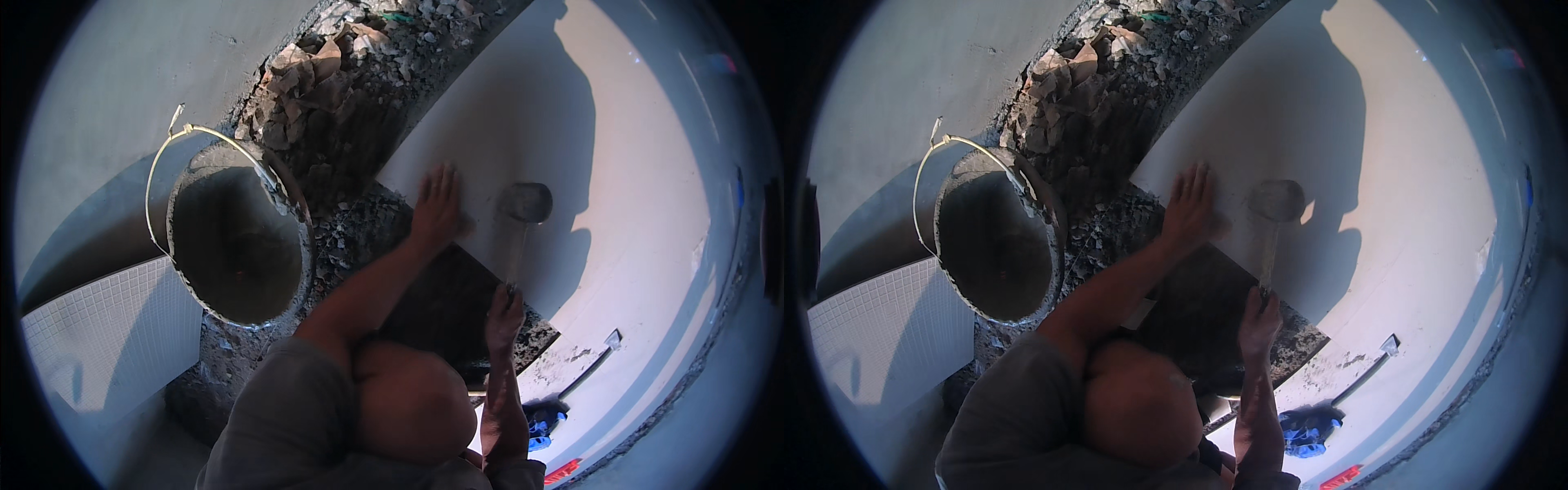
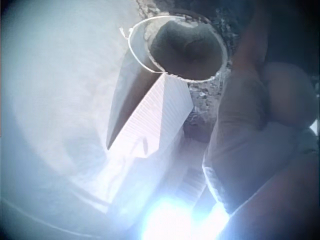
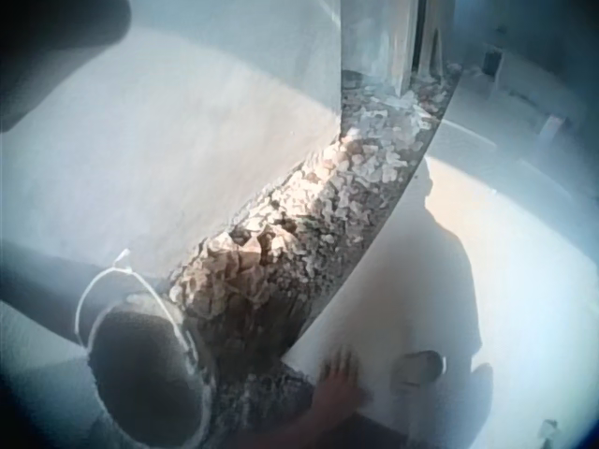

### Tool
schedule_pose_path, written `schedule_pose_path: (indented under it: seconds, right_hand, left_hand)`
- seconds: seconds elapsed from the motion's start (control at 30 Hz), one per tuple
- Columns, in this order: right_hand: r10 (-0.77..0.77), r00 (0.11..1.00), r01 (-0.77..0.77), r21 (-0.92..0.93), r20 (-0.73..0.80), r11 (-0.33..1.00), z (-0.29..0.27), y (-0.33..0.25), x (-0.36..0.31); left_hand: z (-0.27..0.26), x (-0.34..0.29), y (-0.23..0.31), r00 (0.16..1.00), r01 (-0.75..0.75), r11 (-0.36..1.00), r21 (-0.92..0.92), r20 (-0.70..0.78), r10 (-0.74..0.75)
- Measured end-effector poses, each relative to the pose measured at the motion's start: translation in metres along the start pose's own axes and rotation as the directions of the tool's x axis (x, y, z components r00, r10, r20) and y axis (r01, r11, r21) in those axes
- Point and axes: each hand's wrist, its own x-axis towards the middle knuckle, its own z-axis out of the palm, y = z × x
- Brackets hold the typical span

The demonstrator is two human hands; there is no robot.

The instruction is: The person places a large white tile onto a prepared floor surface and uses a rubber mallet to tap it into position. They repeatedly adjust the tile and strike it to ensure proper alignment and seating.

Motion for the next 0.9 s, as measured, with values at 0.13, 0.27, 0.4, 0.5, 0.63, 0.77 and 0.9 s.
schedule_pose_path:
  seconds: [0.13, 0.27, 0.4, 0.5, 0.63, 0.77, 0.9]
  right_hand:
    - [-0.070, 0.984, 0.095, 0.145, -0.163, 0.985, 0.007, -0.026, 0.023]
    - [-0.236, 0.959, 0.231, -0.048, -0.160, 0.972, 0.022, -0.019, 0.040]
    - [-0.137, 0.986, 0.140, 0.025, -0.100, 0.990, 0.025, -0.012, 0.046]
    - [-0.247, 0.964, 0.238, -0.102, -0.095, 0.966, 0.020, -0.017, 0.047]
    - [-0.191, 0.978, 0.185, -0.071, -0.086, 0.980, 0.014, -0.031, 0.044]
    - [-0.259, 0.957, 0.258, -0.026, -0.131, 0.966, 0.016, -0.035, 0.034]
    - [-0.347, 0.934, 0.324, -0.209, -0.085, 0.923, 0.024, -0.026, 0.029]
  left_hand:
    - [0.002, 0.003, -0.001, 1.000, -0.016, 1.000, 0.019, -0.017, 0.016]
    - [-0.002, 0.006, 0.003, 1.000, -0.004, 0.999, 0.042, 0.016, 0.003]
    - [-0.002, 0.005, 0.003, 1.000, 0.000, 0.997, 0.075, 0.018, -0.001]
    - [-0.001, 0.006, 0.003, 1.000, -0.007, 0.997, 0.074, 0.023, 0.005]
    - [-0.004, 0.007, 0.002, 0.998, -0.035, 0.993, 0.113, -0.047, 0.041]
    - [-0.012, -0.007, -0.003, 0.984, 0.179, 0.983, 0.037, 0.017, -0.180]
    - [-0.017, -0.024, -0.014, 0.986, 0.164, 0.983, 0.085, 0.001, -0.164]
